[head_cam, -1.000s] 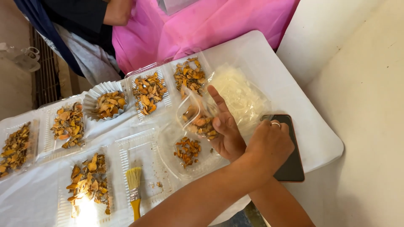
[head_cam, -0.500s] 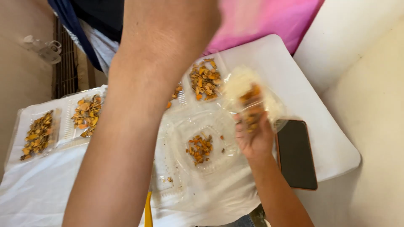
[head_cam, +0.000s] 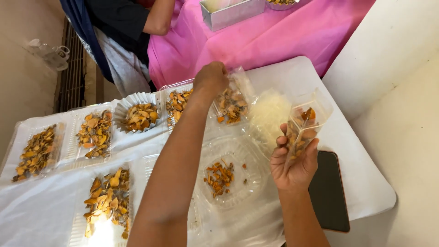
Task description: The person is picking up dried slices from plastic trays and placing them into small clear plastic bags.
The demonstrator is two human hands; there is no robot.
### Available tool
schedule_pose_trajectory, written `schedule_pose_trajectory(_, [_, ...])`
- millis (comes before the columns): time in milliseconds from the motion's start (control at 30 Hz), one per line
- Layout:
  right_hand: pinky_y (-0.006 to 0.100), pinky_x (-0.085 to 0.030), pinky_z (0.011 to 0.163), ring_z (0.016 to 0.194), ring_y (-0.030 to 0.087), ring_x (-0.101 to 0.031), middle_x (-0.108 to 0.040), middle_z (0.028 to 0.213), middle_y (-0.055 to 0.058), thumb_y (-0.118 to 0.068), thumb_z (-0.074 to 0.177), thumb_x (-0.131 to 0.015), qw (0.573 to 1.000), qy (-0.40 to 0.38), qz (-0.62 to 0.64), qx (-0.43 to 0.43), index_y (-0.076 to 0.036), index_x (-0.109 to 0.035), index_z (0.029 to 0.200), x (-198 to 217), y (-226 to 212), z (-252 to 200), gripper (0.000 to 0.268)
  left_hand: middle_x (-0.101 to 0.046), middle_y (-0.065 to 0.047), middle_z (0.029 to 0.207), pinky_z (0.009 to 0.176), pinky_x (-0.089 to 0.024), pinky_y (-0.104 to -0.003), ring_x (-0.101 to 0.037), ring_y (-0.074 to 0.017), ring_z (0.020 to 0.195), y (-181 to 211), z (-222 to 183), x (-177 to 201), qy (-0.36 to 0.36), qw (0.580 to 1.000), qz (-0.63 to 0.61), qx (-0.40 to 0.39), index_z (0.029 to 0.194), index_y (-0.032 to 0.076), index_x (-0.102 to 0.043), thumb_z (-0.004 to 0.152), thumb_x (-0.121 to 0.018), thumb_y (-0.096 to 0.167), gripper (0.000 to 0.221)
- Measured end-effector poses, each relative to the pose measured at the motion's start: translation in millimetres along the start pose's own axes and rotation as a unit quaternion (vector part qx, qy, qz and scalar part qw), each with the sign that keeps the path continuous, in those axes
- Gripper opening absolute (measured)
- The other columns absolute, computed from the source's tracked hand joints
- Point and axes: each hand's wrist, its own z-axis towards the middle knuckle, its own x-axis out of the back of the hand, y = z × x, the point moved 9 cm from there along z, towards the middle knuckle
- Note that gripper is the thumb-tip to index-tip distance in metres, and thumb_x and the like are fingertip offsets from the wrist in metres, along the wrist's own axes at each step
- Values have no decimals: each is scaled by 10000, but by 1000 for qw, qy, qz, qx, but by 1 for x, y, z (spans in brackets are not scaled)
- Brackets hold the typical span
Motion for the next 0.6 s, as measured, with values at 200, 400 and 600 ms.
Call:
schedule_pose_trajectory(200, [280, -645, 845, 1133, 333, -699, -567, 1433, 304, -441, 1044, -557, 1000, 2, -11, -4, 70, -541, 1384, 7, 1, -2, 614, -740, -195, 1158, 951, -549, -596, -689, -402, 1172, -3, 32, -41, -11, 999, 38, -22, 1167, 114, -753, 893, -684, 200, 295])
schedule_pose_trajectory(400, [267, -646, 832, 1116, 315, -701, -577, 1423, 293, -461, 1027, -573, 999, 5, -24, -22, 56, -535, 1380, 17, 5, -5, 627, -730, -200, 1157, 916, -567, -589, -697, -434, 1124, -14, 31, -33, 21, 1000, 14, -12, 1172, 117, -744, 896, -636, 185, 304])
schedule_pose_trajectory(600, [281, -652, 846, 1123, 328, -705, -581, 1424, 292, -430, 1043, -564, 1000, 6, -20, -21, 67, -541, 1373, 2, 5, -1, 597, -648, -203, 1270, 967, -555, -593, -668, -458, 1166, 11, -1, -15, 45, 996, -23, -68, 1187, 148, -743, 921, -625, 184, 294])
